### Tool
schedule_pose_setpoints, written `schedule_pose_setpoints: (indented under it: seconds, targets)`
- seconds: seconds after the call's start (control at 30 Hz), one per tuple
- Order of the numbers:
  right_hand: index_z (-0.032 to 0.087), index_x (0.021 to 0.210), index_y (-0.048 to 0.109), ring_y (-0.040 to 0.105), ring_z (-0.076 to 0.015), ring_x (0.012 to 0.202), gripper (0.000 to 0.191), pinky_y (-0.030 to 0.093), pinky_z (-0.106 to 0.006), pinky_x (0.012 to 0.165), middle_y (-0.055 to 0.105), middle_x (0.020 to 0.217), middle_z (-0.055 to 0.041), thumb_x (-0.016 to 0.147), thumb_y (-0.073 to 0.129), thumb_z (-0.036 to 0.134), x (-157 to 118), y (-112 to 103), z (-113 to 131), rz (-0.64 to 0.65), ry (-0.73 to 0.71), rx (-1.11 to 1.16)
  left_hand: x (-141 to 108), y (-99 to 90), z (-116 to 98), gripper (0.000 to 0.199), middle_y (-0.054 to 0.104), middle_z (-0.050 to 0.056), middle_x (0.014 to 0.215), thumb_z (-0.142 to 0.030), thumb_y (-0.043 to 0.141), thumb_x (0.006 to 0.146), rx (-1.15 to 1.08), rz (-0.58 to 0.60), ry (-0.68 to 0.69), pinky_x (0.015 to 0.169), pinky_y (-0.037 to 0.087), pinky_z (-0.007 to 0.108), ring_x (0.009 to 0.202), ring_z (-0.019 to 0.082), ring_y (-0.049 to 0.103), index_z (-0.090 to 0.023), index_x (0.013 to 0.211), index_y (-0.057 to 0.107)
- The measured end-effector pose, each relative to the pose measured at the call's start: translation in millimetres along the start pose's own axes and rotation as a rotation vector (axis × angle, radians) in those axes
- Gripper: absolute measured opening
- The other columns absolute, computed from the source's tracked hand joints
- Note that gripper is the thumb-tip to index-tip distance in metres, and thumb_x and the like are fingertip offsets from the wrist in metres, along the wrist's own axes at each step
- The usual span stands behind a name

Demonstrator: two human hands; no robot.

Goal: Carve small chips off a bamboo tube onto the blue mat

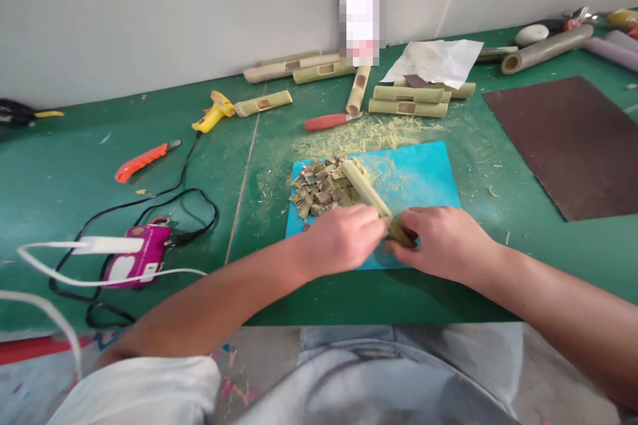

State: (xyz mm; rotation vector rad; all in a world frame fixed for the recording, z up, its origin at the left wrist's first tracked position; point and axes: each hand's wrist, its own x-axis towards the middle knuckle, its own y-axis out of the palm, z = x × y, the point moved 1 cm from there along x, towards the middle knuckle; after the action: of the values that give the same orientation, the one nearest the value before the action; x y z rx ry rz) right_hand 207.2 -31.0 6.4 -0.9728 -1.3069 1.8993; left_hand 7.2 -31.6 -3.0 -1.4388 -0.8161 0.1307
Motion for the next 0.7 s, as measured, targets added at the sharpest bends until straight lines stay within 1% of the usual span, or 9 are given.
schedule_pose_setpoints:
  seconds: [0.07, 0.17, 0.2, 0.3, 0.33, 0.43, 0.53, 0.6, 0.7]
  targets:
    - [0.02, 0.072, 0.058, 0.051, -0.014, 0.061, 0.029, 0.02, -0.029, 0.054, 0.064, 0.072, -0.0025, 0.081, 0.052, 0.047, -1.1, 1.7, 2.5, -0.031, 0.013, -0.004, 0.0, -2.2, -5.7, 0.023, 0.057, 0.002, 0.069, -0.018, 0.043, 0.099, 0.04, 0.027, 0.005, 0.057, 0.041, 0.026, 0.064, 0.014, 0.053, -0.013, 0.096, 0.066]
    - [0.02, 0.072, 0.059, 0.051, -0.0144, 0.06, 0.031, 0.02, -0.03, 0.054, 0.064, 0.071, -0.0033, 0.081, 0.051, 0.048, -2.5, 3.5, 5.0, -0.068, 0.024, -0.024, -1.2, -3.9, -5.4, 0.025, 0.057, 0.003, 0.071, -0.018, 0.042, 0.099, 0.12, -0.005, -0.066, 0.06, 0.041, 0.026, 0.067, 0.015, 0.054, -0.013, 0.09, 0.064]
    - [0.02, 0.072, 0.059, 0.051, -0.0143, 0.059, 0.03, 0.019, -0.03, 0.054, 0.064, 0.07, -0.0031, 0.081, 0.051, 0.047, -2.7, 4.0, 5.5, -0.074, 0.024, -0.027, -1.7, -3.7, -5.9, 0.025, 0.055, 0.003, 0.07, -0.018, 0.041, 0.099, 0.129, -0.004, -0.062, 0.059, 0.04, 0.027, 0.067, 0.015, 0.053, -0.013, 0.088, 0.063]
    - [0.02, 0.071, 0.059, 0.05, -0.0139, 0.058, 0.025, 0.019, -0.03, 0.054, 0.064, 0.069, -0.0026, 0.08, 0.052, 0.042, -2.6, 5.3, 6.0, -0.092, 0.013, -0.028, -2.7, -2.2, -10.5, 0.025, 0.052, 0.002, 0.066, -0.015, 0.041, 0.097, 0.092, 0.041, 0.027, 0.056, 0.037, 0.029, 0.062, 0.015, 0.049, -0.015, 0.084, 0.062]
    - [0.02, 0.071, 0.059, 0.05, -0.014, 0.058, 0.025, 0.019, -0.03, 0.054, 0.064, 0.069, -0.0027, 0.08, 0.052, 0.042, -2.4, 5.7, 6.0, -0.1, 0.014, -0.028, -2.9, -2.0, -11.5, 0.023, 0.053, 0.002, 0.067, -0.015, 0.042, 0.097, 0.091, 0.043, 0.023, 0.057, 0.037, 0.028, 0.063, 0.015, 0.049, -0.015, 0.085, 0.062]
    - [0.02, 0.071, 0.059, 0.05, -0.0143, 0.058, 0.03, 0.02, -0.03, 0.054, 0.064, 0.068, -0.0033, 0.08, 0.052, 0.047, -2.2, 6.2, 5.9, -0.117, 0.021, -0.028, -3.0, -2.0, -11.7, 0.021, 0.056, 0.003, 0.071, -0.016, 0.044, 0.097, 0.139, 0.005, -0.055, 0.059, 0.039, 0.028, 0.067, 0.015, 0.052, -0.014, 0.087, 0.063]
    - [0.02, 0.07, 0.059, 0.051, -0.0143, 0.058, 0.026, 0.02, -0.03, 0.053, 0.065, 0.068, -0.0035, 0.079, 0.053, 0.044, -2.4, 5.5, 6.5, -0.104, 0.012, -0.027, -3.0, -0.8, -11.5, 0.023, 0.053, 0.002, 0.067, -0.015, 0.043, 0.097, 0.107, 0.015, -0.005, 0.057, 0.037, 0.028, 0.063, 0.015, 0.05, -0.014, 0.085, 0.063]
    - [0.02, 0.07, 0.059, 0.051, -0.0146, 0.058, 0.025, 0.02, -0.03, 0.053, 0.065, 0.069, -0.0037, 0.079, 0.053, 0.042, -2.5, 4.5, 6.9, -0.093, 0.015, -0.025, -2.8, -0.2, -9.2, 0.024, 0.053, 0.002, 0.067, -0.017, 0.042, 0.098, 0.081, 0.025, 0.018, 0.057, 0.038, 0.028, 0.064, 0.015, 0.051, -0.015, 0.087, 0.063]
    - [0.02, 0.07, 0.059, 0.052, -0.0153, 0.059, 0.029, 0.021, -0.03, 0.053, 0.065, 0.069, -0.0042, 0.08, 0.052, 0.046, -2.3, 3.6, 6.5, -0.095, 0.032, -0.023, -2.1, -0.9, -2.7, 0.024, 0.056, 0.003, 0.07, -0.018, 0.041, 0.099, 0.127, -0.01, -0.068, 0.06, 0.041, 0.027, 0.067, 0.015, 0.054, -0.014, 0.093, 0.064]
